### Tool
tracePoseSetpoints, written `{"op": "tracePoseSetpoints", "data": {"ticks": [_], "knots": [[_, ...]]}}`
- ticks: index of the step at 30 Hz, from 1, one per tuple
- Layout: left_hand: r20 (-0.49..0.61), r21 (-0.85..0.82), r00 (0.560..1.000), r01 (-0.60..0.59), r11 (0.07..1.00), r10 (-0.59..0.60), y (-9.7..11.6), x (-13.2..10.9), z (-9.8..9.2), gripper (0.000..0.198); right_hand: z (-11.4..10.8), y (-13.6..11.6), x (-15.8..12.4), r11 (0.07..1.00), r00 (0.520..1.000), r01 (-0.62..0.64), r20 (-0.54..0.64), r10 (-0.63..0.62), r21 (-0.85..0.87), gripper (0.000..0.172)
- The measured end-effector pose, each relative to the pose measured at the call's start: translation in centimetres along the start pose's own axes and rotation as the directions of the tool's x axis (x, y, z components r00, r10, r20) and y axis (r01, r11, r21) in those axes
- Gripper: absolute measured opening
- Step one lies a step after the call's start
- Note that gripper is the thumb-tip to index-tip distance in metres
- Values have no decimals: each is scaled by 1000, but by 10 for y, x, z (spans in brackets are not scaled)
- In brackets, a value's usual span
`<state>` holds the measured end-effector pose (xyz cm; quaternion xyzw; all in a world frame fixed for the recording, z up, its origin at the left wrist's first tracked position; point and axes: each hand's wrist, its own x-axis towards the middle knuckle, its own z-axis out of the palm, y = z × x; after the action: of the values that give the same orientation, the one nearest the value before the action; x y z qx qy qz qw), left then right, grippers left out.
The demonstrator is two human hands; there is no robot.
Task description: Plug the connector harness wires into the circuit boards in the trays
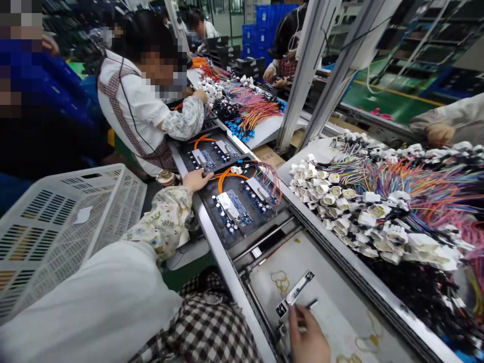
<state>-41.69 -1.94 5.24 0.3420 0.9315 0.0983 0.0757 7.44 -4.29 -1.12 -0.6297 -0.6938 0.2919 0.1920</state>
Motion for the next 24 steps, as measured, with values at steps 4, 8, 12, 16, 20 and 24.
{"op": "tracePoseSetpoints", "data": {"ticks": [4, 8, 12, 16, 20, 24], "knots": [[97, 74, 992, -84, 994, 77, 15, -41, 2, 36, 28, -43, 4, 946, 972, -191, 184, 146, 263, 69], [199, 97, 945, -281, 955, 258, 40, -103, 8, 56, 29, -37, -10, 872, 960, -278, 91, 264, 403, 87], [325, 43, 809, -530, 847, 490, 66, -157, 15, 58, 7, -1, -32, 862, 914, -305, -130, 384, 405, 75], [462, -143, 554, -724, 675, 692, 99, -198, 27, 50, -27, 30, -64, 909, 777, -312, -476, 411, 275, 71], [525, -423, 254, -751, 508, 813, 141, -243, 43, 44, -33, 20, -96, 960, 701, -271, -670, 243, 64, 64], [502, -661, 49, -622, 420, 863, 170, -286, 57, 39, -13, -3, -104, 945, 766, -36, -616, -183, -325, 57]]}}
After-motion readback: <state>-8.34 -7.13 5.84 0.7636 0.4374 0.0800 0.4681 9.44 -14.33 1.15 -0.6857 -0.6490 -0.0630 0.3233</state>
